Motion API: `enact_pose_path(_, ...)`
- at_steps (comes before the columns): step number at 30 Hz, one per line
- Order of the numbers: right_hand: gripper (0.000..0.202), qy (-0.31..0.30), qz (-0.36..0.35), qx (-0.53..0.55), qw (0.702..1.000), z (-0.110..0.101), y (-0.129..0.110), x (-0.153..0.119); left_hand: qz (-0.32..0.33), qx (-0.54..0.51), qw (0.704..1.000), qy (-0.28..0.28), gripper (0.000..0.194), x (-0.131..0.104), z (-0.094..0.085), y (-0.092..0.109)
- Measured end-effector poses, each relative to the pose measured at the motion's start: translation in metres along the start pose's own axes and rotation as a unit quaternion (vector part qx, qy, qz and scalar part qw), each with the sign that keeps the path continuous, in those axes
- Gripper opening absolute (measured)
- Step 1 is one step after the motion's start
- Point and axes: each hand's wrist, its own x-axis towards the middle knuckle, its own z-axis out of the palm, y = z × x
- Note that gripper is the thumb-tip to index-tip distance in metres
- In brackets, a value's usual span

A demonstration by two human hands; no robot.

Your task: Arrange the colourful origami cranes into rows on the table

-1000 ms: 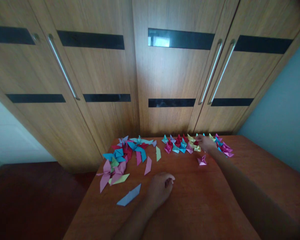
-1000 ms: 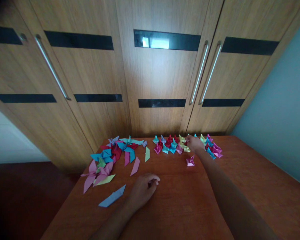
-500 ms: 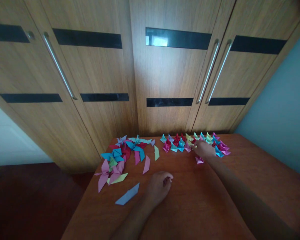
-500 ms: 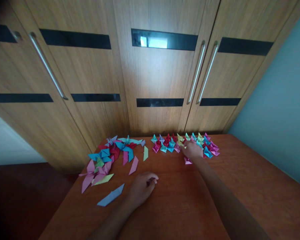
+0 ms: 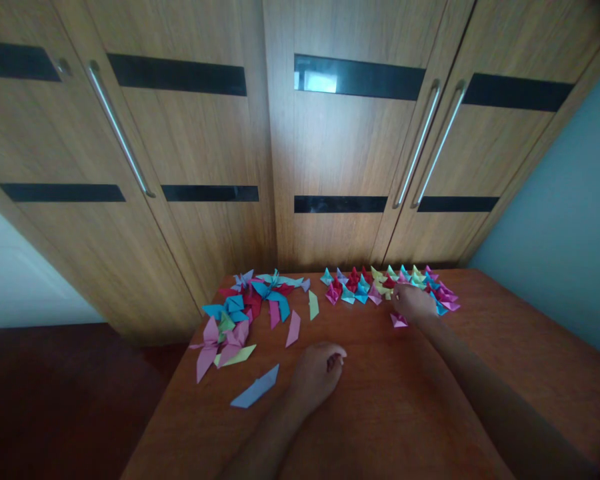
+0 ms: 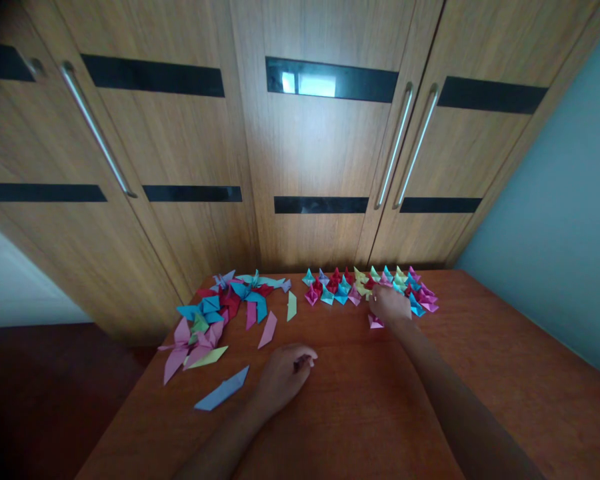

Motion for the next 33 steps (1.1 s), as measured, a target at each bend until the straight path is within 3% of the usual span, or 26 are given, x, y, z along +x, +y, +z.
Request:
enact_pose_path(5, 0.042, 0.008, 0.010, 0.010, 1.000, -0.001, -0.007, 0.003, -0.003, 0.005, 1.000, -0.002, 0.024, 0.000, 0.000, 0.000)
enact_pose_path(11, 0.034, 0.003, 0.029, -0.004, 1.000, 0.002, -0.015, 0.006, -0.009, 0.008, 1.000, -0.010, 0.024, 0.000, -0.002, 0.002)
enact_pose_path(33, 0.036, 0.044, 0.043, 0.023, 0.998, 0.006, 0.012, -0.017, -0.006, 0.017, 1.000, -0.019, 0.025, 0.000, -0.002, 0.002)
